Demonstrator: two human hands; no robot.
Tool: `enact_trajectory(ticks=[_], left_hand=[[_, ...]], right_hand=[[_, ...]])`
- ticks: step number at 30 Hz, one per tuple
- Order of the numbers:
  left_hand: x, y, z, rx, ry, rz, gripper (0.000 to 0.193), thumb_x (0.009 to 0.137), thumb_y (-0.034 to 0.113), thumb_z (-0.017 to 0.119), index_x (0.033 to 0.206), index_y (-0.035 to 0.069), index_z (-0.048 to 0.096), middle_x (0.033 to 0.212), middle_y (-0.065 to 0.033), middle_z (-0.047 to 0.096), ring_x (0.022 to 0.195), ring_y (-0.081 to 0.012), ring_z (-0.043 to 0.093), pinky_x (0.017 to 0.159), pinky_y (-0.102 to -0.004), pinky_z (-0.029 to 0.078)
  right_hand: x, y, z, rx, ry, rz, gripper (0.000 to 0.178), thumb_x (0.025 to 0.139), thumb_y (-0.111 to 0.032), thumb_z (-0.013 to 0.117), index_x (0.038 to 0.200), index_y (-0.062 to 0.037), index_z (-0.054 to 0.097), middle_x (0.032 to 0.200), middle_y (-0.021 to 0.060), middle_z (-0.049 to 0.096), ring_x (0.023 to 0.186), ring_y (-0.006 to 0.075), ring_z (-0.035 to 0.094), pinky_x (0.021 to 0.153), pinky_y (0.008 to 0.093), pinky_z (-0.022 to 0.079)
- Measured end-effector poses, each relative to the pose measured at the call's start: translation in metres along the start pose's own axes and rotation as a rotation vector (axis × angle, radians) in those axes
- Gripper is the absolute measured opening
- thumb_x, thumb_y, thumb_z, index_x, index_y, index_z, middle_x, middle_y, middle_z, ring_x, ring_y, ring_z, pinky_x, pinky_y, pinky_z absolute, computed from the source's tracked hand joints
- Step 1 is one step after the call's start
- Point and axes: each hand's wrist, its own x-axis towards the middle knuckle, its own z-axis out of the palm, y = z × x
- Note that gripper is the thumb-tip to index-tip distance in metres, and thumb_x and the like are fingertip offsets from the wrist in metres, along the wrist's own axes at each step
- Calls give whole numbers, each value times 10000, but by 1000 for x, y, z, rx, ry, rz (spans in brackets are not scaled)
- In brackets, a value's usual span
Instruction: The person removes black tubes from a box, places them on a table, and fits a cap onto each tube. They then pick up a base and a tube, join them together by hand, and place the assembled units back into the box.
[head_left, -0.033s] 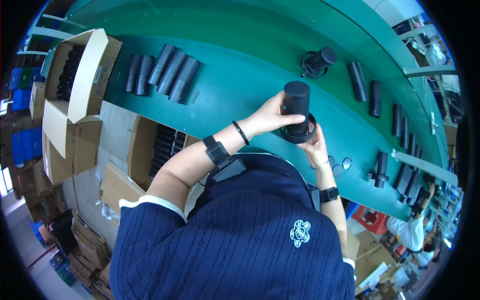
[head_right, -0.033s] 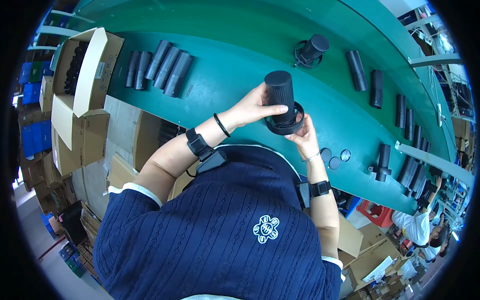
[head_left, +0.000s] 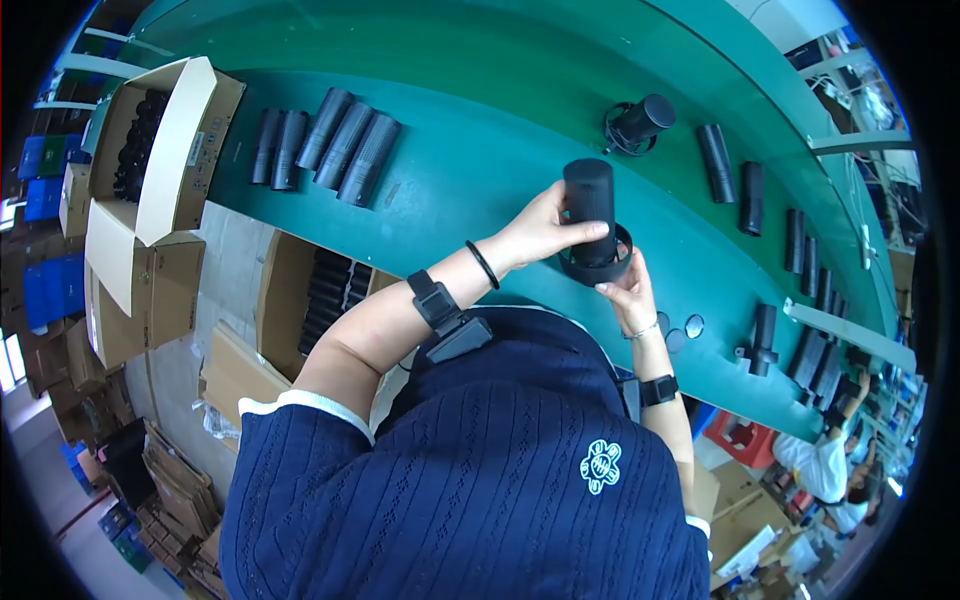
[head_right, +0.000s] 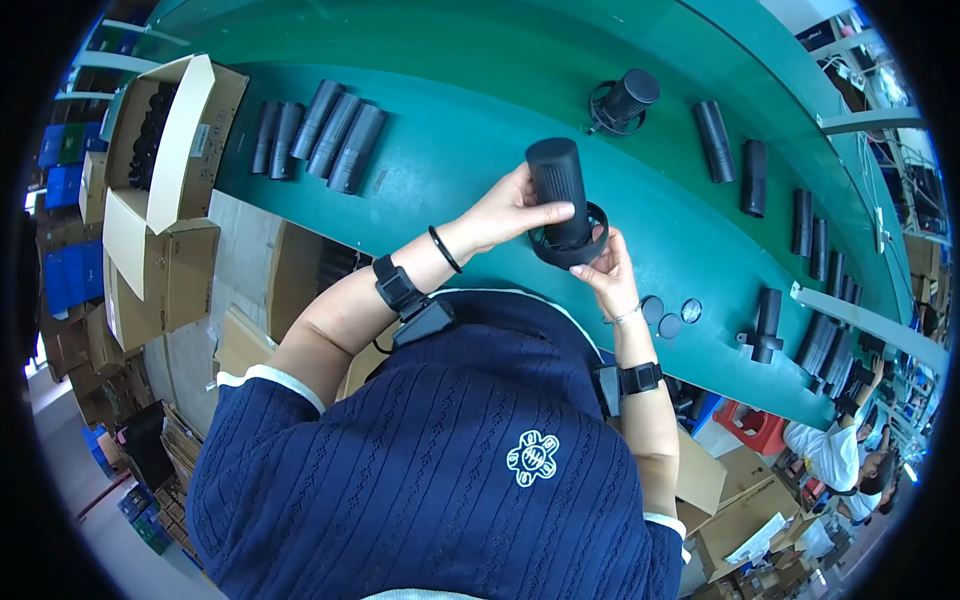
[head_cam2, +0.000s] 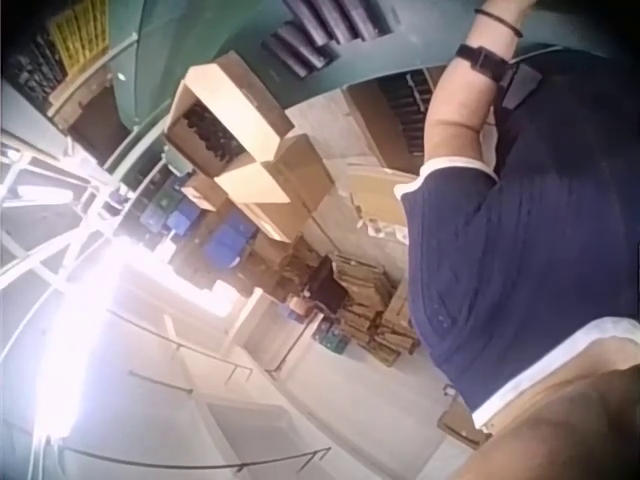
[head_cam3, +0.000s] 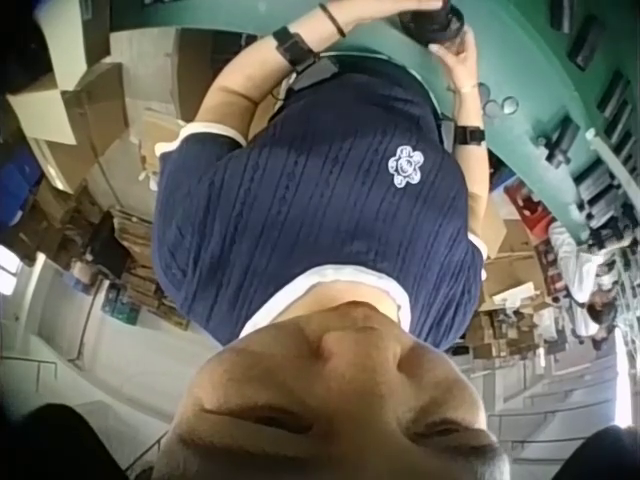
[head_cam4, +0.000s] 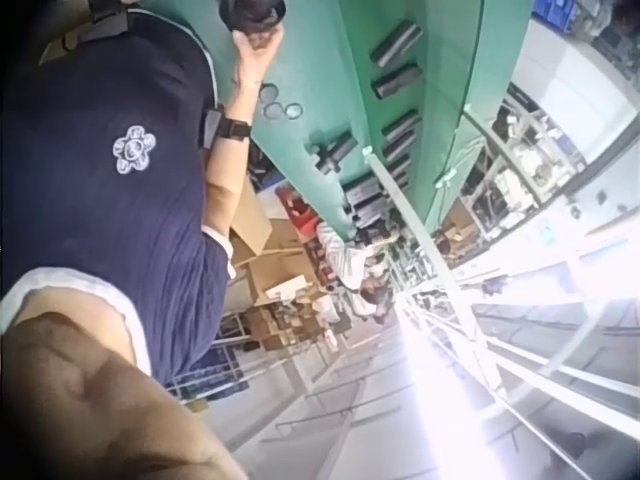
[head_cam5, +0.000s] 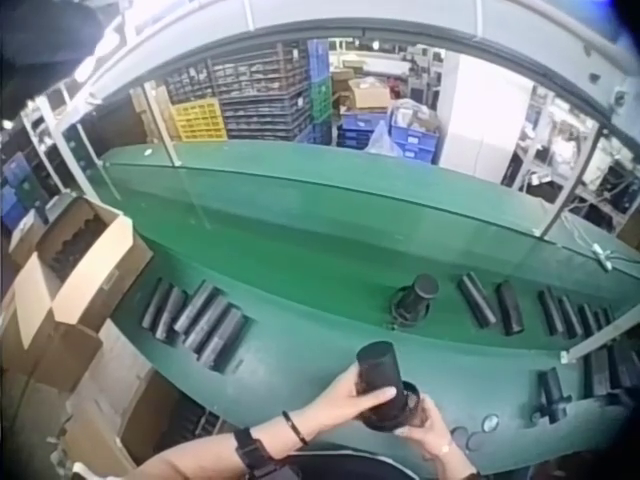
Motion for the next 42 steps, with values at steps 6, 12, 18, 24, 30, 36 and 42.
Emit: enact_trajectory(ticks=[6,12,18,24,30,36,42], left_hand=[[7,-35,-27,-227,267,-640,583,772,605,620,1091,121,553,1017,-84,598,954,-240,535,838,-408,376],[13,-57,-40,-536,247,-818,509,790,630,587,992,163,579,928,-54,598,911,-185,508,855,-373,339],[10,-50,-41,-448,278,-706,517,802,584,604,1097,162,553,1035,-42,583,939,-196,513,865,-390,327],[-5,-18,-16,-243,70,-111,603,787,303,721,1277,104,431,1166,-73,553,1104,-209,513,984,-420,337],[-4,2,-1,19,-68,126,615,769,101,750,1281,48,414,1197,-74,543,1115,-174,520,997,-347,390],[-2,0,-4,-59,-29,95,616,733,144,786,1241,57,449,1146,-63,573,1080,-167,544,957,-341,419],[1,-1,-3,41,7,83,667,715,228,807,1248,56,445,1131,-62,579,1047,-170,547,931,-336,427]], right_hand=[[8,-28,29,-573,49,-49,590,685,-110,780,1160,-68,432,1119,76,471,987,181,549,707,266,531],[26,-38,49,-1023,36,-235,543,653,-180,784,1097,-54,499,1057,120,530,974,261,563,698,341,527],[30,-22,36,-427,178,-4,465,770,-117,677,1170,-68,445,1043,123,512,784,228,622,652,307,530],[22,3,8,634,171,230,381,919,-267,409,1260,-98,431,1163,134,551,895,242,628,663,317,549],[20,24,-10,790,21,233,413,917,-325,382,1222,-73,503,1172,117,581,955,234,606,752,357,529],[19,21,-7,841,42,302,474,944,-400,366,1256,-62,479,1166,138,576,934,243,610,722,334,534],[16,19,0,776,19,353,517,941,-475,372,1234,-61,475,1080,194,573,787,216,608,603,282,521]])
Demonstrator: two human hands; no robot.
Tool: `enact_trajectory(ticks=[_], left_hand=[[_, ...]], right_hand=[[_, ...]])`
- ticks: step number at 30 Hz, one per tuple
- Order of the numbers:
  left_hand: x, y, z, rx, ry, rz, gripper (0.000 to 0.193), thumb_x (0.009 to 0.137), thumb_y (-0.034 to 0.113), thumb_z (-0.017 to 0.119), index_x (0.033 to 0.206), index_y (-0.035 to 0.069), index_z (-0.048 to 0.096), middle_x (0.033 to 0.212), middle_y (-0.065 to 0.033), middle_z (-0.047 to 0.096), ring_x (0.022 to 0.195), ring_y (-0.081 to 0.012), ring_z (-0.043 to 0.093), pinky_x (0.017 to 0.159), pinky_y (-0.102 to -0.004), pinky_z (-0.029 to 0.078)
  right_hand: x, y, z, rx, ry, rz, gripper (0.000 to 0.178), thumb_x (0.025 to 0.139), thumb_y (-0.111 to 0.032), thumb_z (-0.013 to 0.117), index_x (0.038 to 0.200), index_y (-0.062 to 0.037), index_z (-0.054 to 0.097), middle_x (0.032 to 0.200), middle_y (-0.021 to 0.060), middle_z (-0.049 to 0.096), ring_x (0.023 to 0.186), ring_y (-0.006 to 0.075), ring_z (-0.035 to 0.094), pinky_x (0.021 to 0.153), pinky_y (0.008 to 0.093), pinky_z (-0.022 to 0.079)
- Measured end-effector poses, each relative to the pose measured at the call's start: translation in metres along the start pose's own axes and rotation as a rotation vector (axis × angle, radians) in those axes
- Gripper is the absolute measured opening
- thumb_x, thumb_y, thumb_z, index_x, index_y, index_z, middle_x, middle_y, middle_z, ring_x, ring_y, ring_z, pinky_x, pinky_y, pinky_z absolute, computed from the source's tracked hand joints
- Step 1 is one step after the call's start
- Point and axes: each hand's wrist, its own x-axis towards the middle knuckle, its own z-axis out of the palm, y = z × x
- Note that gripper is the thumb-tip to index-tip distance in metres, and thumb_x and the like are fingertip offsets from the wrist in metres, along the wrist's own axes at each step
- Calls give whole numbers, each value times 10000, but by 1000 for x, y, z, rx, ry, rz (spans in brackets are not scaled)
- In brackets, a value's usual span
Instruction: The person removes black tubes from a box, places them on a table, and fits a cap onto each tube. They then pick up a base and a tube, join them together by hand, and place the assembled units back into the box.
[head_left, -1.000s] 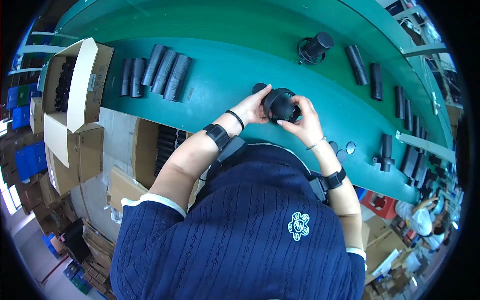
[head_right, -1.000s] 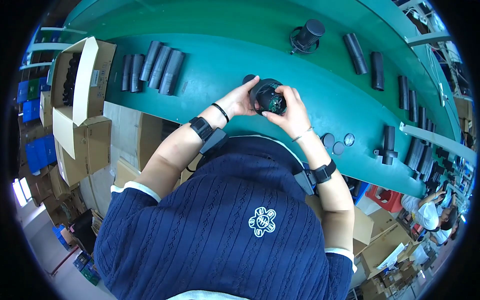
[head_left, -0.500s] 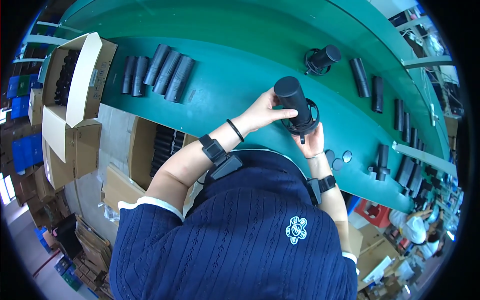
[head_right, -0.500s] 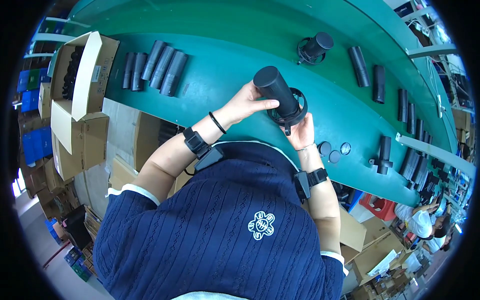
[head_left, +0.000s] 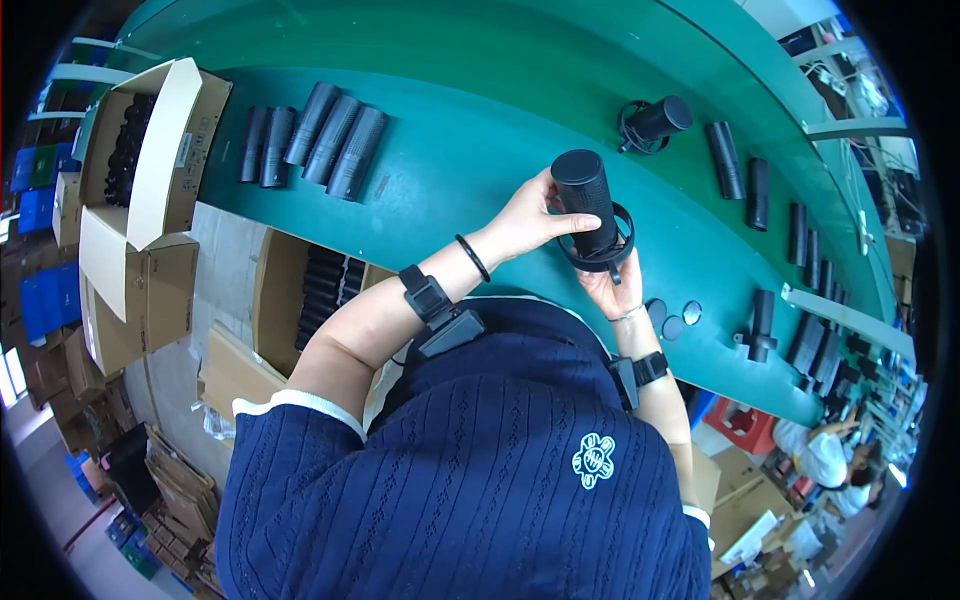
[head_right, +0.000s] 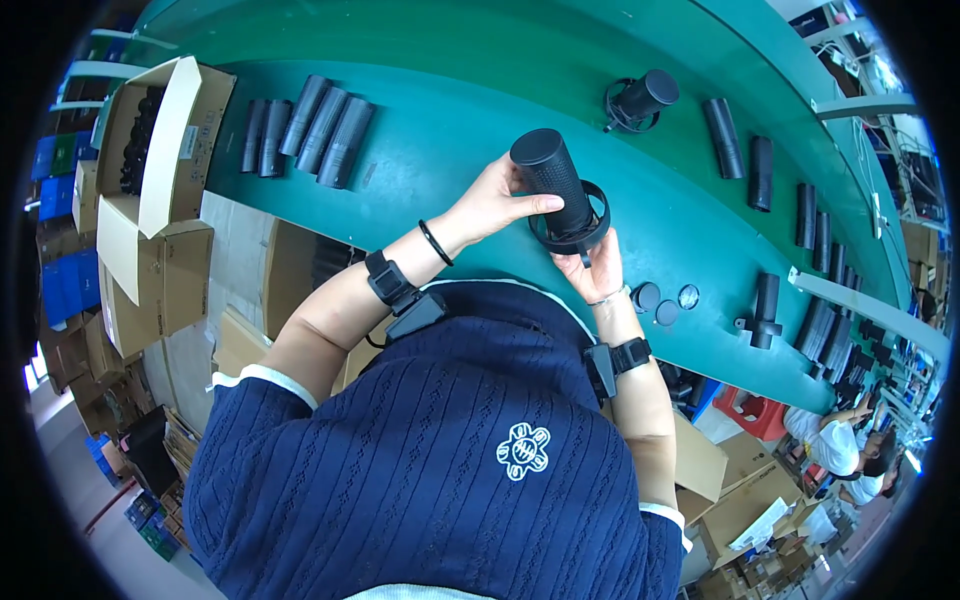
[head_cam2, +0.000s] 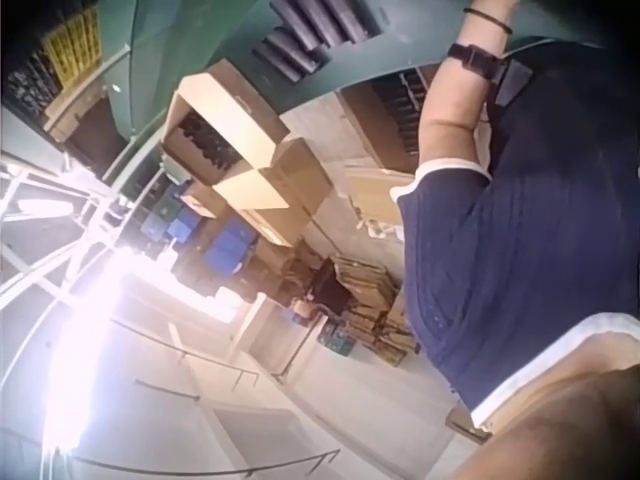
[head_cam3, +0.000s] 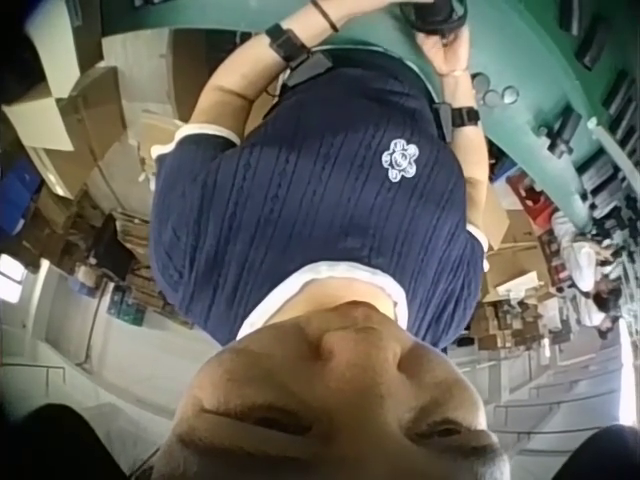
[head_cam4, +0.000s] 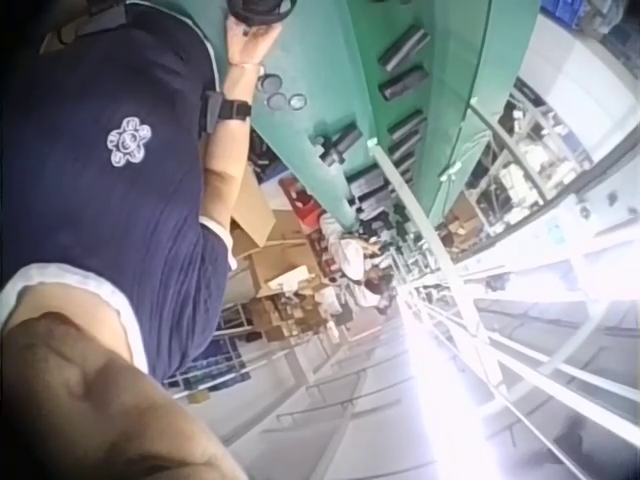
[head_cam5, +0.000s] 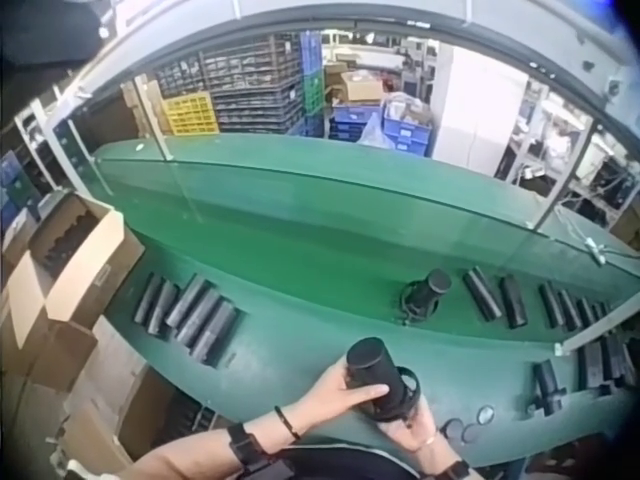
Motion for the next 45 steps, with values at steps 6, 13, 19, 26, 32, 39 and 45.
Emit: enact_trajectory(ticks=[6,13,19,26,32,39,45], left_hand=[[0,5,-1,159,-74,9,702,745,231,783,1293,36,390,1202,-106,542,1109,-208,525,981,-375,396],[9,21,8,-3,-216,29,737,775,232,755,1323,30,304,1291,-158,473,1199,-247,478,1020,-405,369],[19,8,12,-129,2,7,609,874,317,644,1303,23,328,1150,-104,532,1077,-207,531,931,-363,434],[29,-21,-22,-728,165,-488,541,924,532,441,1209,77,511,1162,-96,583,1018,-229,584,904,-444,455],[33,-32,-39,-1249,31,-506,435,932,425,472,1182,79,556,1117,-135,615,1014,-277,600,913,-458,469],[41,-59,-73,-1182,-93,-199,597,876,383,567,1353,73,387,1340,-197,442,1174,-310,497,973,-432,449],[88,-58,-90,-1119,317,-331,447,942,431,380,1202,99,527,1210,-139,556,1093,-306,548,903,-489,475]], right_hand=[[-6,3,11,-1,-2,177,542,936,-511,350,1178,-46,488,789,171,554,471,168,494,386,224,410],[1,5,-2,95,-217,328,725,881,-652,335,1172,-7,494,741,214,588,375,191,467,311,220,366],[-4,3,6,-30,-115,303,787,890,-669,266,1140,46,481,695,201,592,398,211,534,319,233,409],[-9,-5,56,-183,-221,288,844,920,-639,138,1206,89,457,713,206,617,464,246,599,332,227,423],[-15,-8,55,-260,-231,237,868,915,-645,110,1154,91,504,759,208,636,520,266,629,378,248,473],[-32,-12,39,-318,-159,143,859,907,-653,118,1088,77,533,774,201,638,571,266,640,401,247,480],[-47,-26,8,-249,-120,-4,825,910,-649,128,1065,41,553,791,176,647,588,246,644,386,227,430]])
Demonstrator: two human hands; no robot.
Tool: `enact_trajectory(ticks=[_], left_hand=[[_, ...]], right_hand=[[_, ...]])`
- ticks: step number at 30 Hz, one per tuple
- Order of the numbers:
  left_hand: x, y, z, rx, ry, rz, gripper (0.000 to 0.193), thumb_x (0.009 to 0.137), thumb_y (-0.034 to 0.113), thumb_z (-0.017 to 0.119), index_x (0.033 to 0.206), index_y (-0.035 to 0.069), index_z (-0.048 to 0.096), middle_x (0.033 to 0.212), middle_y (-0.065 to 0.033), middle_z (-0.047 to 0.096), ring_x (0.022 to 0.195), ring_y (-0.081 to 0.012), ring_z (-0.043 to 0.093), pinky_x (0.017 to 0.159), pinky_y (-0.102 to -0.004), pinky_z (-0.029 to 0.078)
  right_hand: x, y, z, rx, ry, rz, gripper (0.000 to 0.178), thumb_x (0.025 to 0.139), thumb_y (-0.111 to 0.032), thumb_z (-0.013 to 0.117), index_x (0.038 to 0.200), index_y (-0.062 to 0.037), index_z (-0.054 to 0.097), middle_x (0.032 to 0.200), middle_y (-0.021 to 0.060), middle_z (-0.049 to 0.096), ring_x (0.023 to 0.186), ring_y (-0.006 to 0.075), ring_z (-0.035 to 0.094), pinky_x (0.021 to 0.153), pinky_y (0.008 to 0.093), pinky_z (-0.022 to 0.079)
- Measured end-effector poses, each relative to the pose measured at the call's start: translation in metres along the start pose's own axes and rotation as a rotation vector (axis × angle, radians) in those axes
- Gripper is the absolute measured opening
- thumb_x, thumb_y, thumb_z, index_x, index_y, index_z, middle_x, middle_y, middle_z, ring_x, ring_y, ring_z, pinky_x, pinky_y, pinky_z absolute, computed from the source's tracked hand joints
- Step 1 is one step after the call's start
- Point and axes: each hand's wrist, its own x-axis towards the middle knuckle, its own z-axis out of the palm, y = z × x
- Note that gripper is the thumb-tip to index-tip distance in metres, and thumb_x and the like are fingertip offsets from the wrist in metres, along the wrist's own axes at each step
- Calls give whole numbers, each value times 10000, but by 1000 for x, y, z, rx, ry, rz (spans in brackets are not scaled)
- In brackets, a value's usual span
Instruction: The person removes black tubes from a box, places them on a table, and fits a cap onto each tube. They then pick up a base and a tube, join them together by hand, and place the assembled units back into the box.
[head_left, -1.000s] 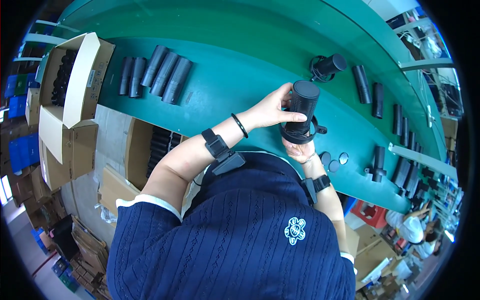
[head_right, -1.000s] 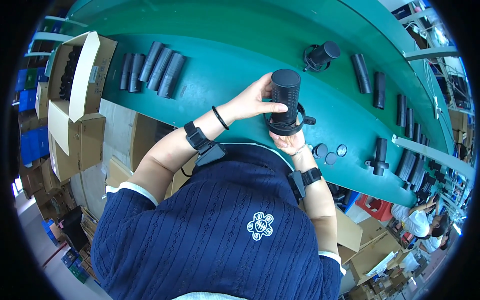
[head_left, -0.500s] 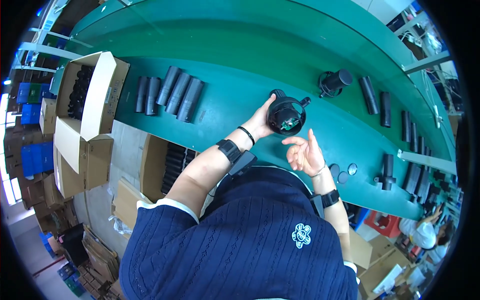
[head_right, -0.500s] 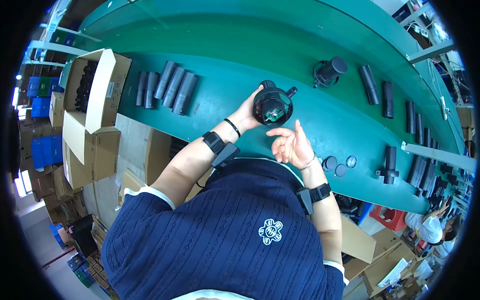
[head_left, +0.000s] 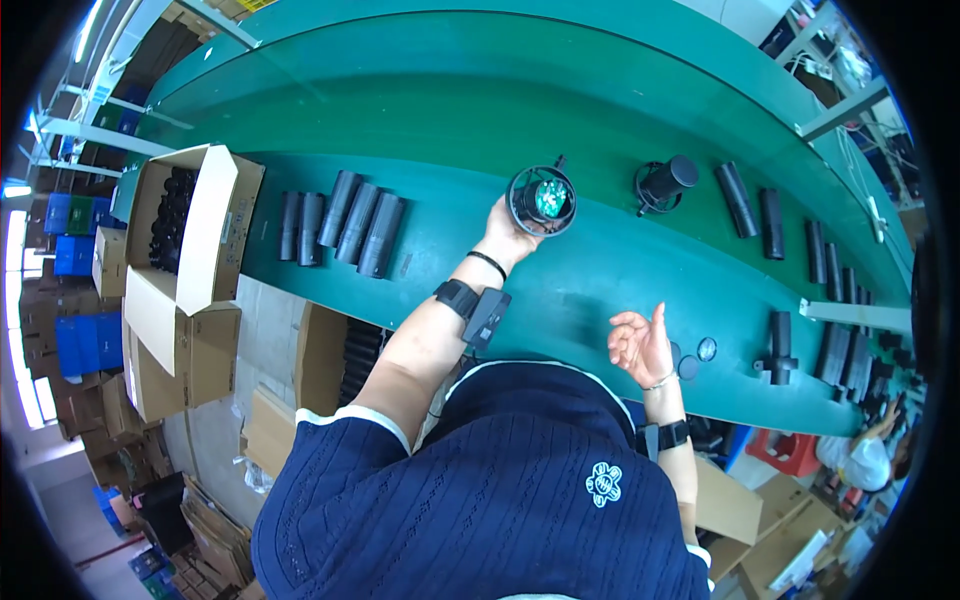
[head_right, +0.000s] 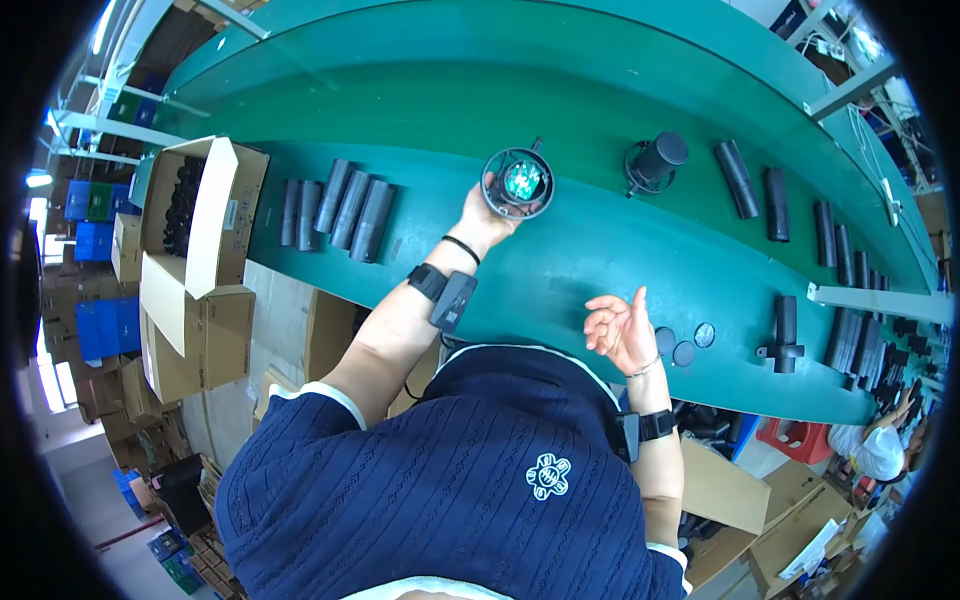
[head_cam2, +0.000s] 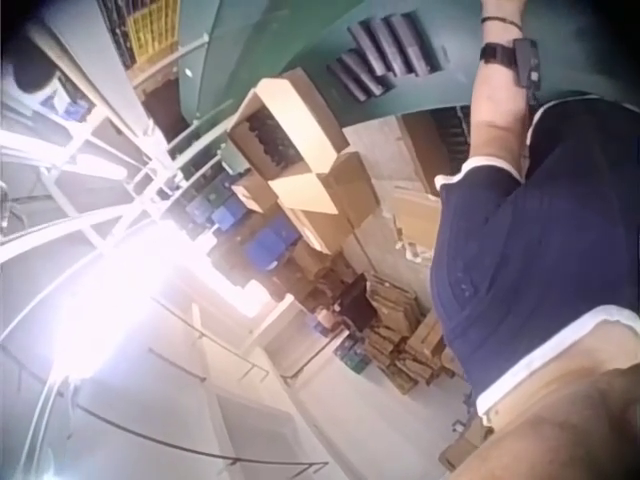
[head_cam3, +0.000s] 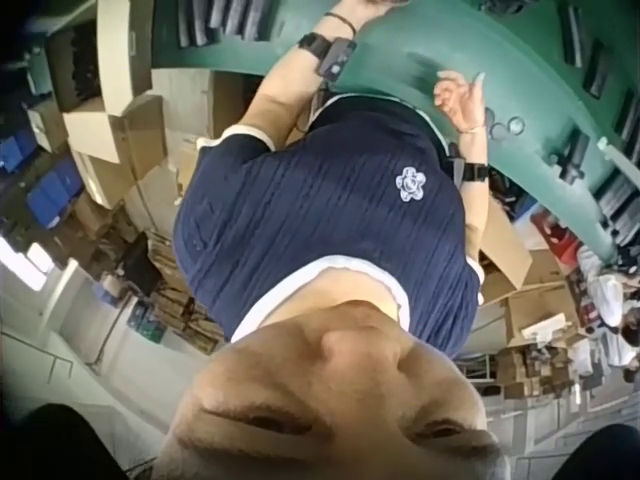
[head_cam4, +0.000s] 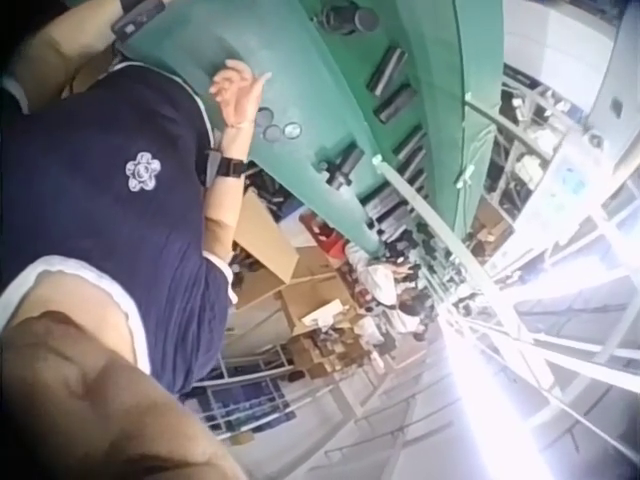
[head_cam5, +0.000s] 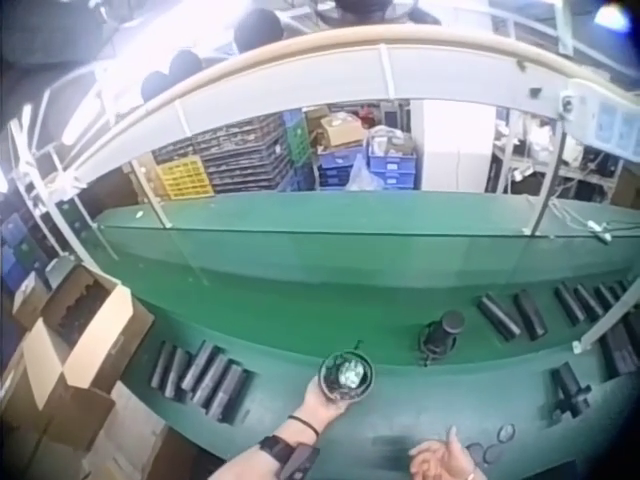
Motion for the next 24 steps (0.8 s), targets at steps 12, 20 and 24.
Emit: enact_trajectory(ticks=[12,20,24], left_hand=[[95,5,84,1141,104,1230,562,749,128,764,1172,-1,418,1139,-119,531,1025,-204,526,926,-363,412],[128,-14,105,1574,156,1111,870,685,222,817,1337,1,285,1260,-203,465,1152,-290,493,990,-389,382],[69,-42,116,1648,713,1230,898,687,148,791,1373,85,216,1295,-211,329,1166,-308,416,945,-402,398]], right_hand=[[-153,-56,-139,6,864,-736,201,920,-251,567,935,-52,588,744,40,614,626,141,594,520,238,460],[-275,-122,-281,-1177,1976,-604,630,646,-137,779,1190,-100,462,974,95,567,887,248,559,801,353,473],[-269,-130,-294,-1043,1636,-571,640,630,-149,794,1181,-49,484,1068,156,590,963,260,584,837,345,466]])
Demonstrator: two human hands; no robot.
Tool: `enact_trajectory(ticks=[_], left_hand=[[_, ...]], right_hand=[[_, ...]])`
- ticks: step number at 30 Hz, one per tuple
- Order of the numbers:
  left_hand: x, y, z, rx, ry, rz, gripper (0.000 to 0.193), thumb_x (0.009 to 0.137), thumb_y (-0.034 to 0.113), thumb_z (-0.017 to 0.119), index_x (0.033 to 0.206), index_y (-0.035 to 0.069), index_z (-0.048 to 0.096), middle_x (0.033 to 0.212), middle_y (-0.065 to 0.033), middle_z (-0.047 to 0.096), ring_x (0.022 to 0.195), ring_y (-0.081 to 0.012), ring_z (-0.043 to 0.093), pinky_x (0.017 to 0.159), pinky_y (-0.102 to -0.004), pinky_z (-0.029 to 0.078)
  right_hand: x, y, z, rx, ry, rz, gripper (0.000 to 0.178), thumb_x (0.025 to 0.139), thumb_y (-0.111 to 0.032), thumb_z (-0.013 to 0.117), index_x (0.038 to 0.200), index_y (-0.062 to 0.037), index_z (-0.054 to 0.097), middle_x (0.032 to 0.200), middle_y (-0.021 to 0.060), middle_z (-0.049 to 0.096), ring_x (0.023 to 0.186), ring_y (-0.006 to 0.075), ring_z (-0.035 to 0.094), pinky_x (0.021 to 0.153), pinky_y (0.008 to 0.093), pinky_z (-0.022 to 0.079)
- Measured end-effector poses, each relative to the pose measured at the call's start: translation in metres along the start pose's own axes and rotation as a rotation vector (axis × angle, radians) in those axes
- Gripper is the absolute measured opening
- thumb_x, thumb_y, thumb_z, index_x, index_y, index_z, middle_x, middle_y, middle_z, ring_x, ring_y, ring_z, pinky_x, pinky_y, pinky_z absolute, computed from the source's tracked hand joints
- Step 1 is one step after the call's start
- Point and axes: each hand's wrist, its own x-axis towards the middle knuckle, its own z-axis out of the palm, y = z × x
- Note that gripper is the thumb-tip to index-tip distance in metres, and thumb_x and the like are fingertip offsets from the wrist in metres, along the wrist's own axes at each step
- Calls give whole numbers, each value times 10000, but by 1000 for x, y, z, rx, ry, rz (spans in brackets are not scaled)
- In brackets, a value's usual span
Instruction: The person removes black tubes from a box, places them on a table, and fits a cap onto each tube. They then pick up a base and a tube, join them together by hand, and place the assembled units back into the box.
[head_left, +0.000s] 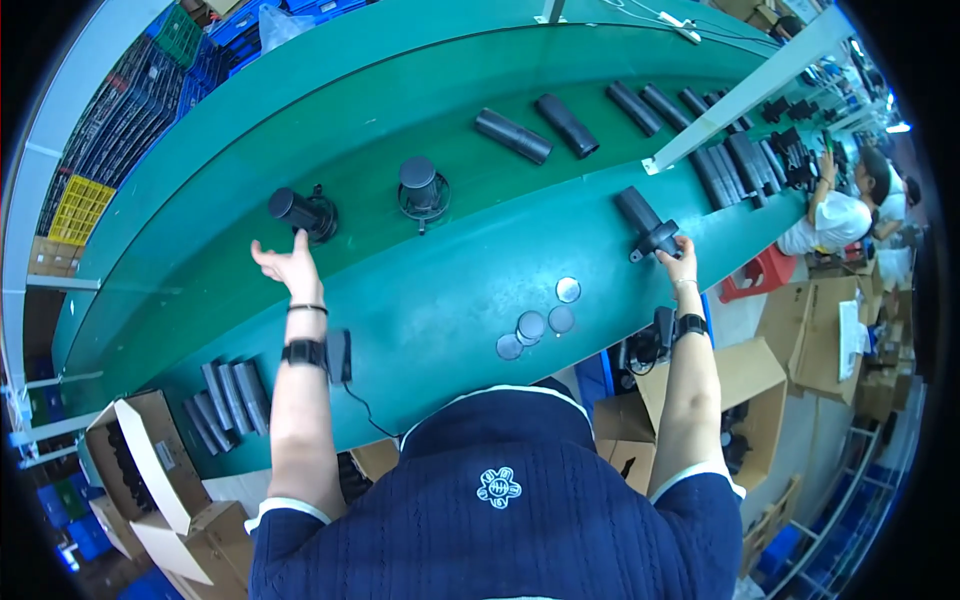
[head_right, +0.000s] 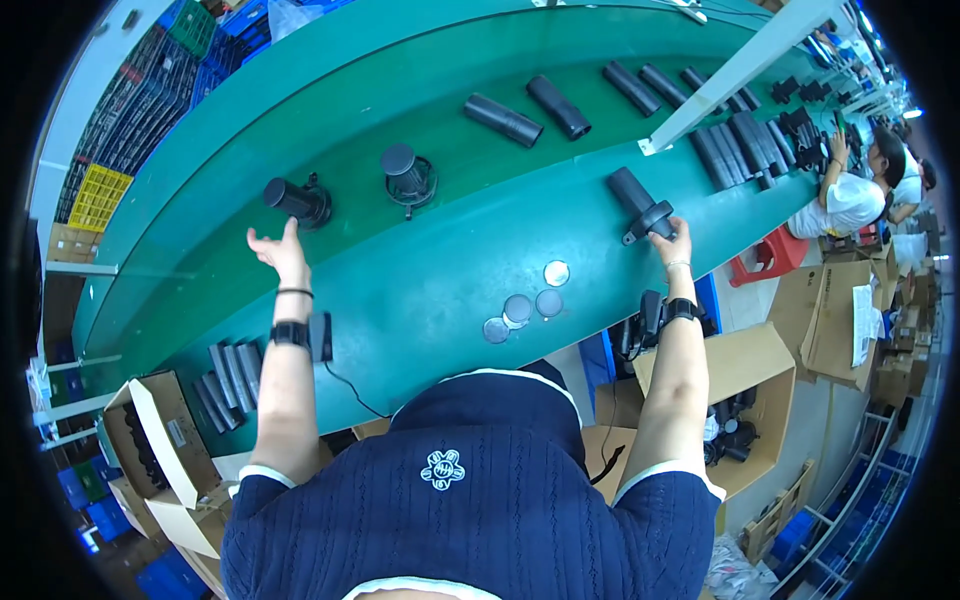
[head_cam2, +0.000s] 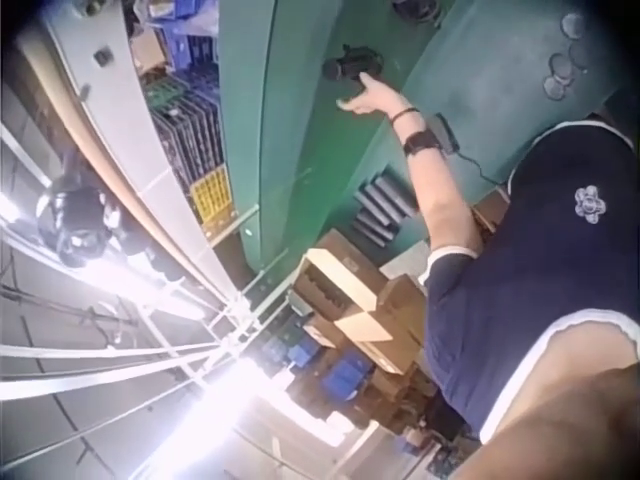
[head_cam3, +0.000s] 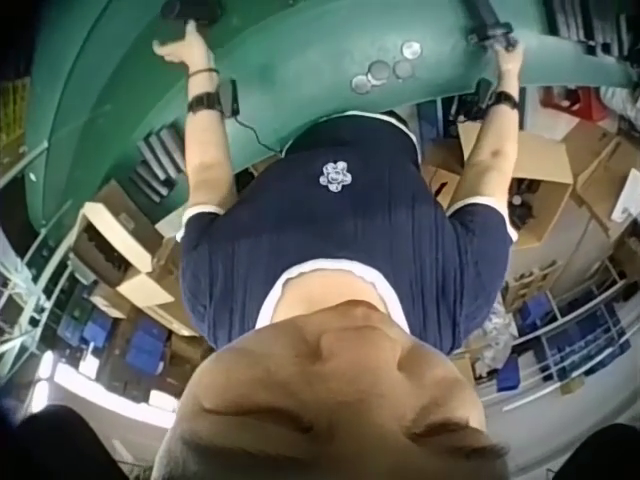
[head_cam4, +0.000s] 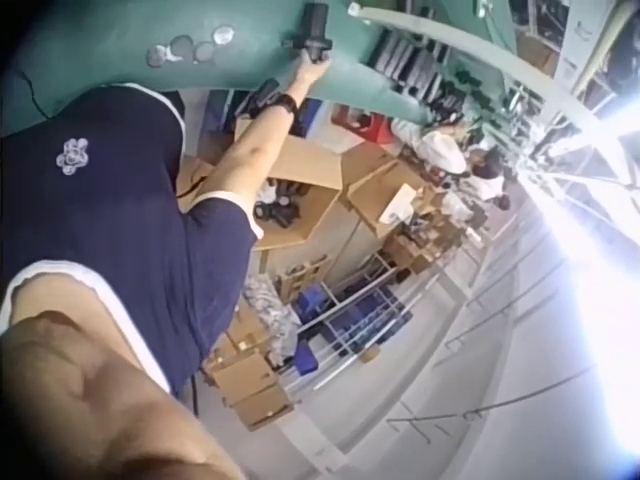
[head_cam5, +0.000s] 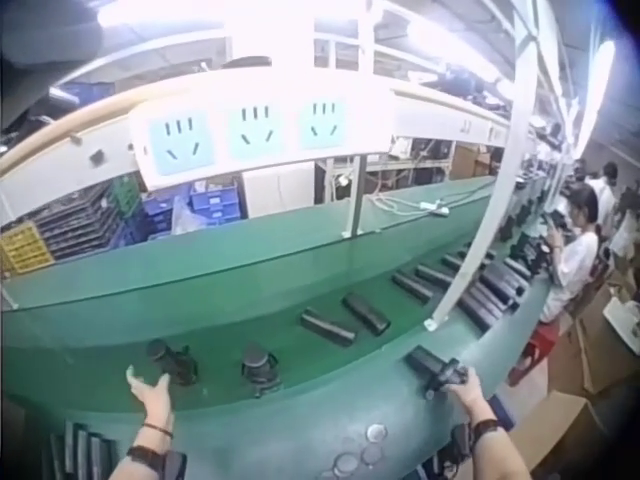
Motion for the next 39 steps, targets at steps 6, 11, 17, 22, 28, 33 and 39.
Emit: enact_trajectory(ticks=[6,11,17,22,28,33,39], left_hand=[[-100,-7,-57,-634,-895,-114,381,817,74,656,1162,64,494,1041,-57,562,964,-148,546,768,-281,479],[-150,36,-93,-761,-1262,32,467,807,67,684,1226,62,478,1168,-62,550,1125,-167,506,915,-308,434],[-148,17,-118,-964,-1241,-143,540,821,111,692,1288,56,426,1199,-58,543,1133,-176,505,969,-326,401],[-133,-13,-145,-1008,-1253,-265,447,840,149,683,1223,34,481,1151,-52,568,1096,-160,520,968,-329,403],[-127,-32,-156,-998,-1155,-280,471,839,192,688,1229,36,474,1150,-58,560,1091,-159,510,958,-330,396],[-126,-30,-157,-922,-1066,-287,606,802,275,730,1258,19,423,1133,-78,541,1075,-175,491,944,-329,394],[-122,-38,-153,-894,-1048,-687,571,884,479,570,1267,77,437,1194,-75,524,1119,-193,479,937,-413,381]], right_hand=[[-64,-98,39,812,-495,44,503,735,-54,707,1187,-27,489,1120,91,585,1002,198,573,879,334,462],[-167,-189,111,1158,-983,58,648,680,-36,766,1245,-84,452,1202,86,553,1121,221,548,961,378,456],[-238,-232,164,1148,-1305,148,658,698,-67,770,1265,-65,434,1170,57,570,1073,187,562,912,337,464],[-270,-249,181,1074,-1452,251,657,700,-107,783,1256,-63,435,1118,28,582,1061,179,562,917,338,449],[-291,-266,187,985,-1452,181,667,733,-70,737,1299,-91,384,1176,36,545,1056,186,559,905,351,458],[-300,-266,189,1002,-1537,362,657,757,-74,707,1315,-97,360,1183,63,538,1068,205,553,885,359,478],[-311,-278,192,595,-1186,-162,544,745,-32,705,1187,-88,392,965,41,479,818,122,568,675,235,474]])
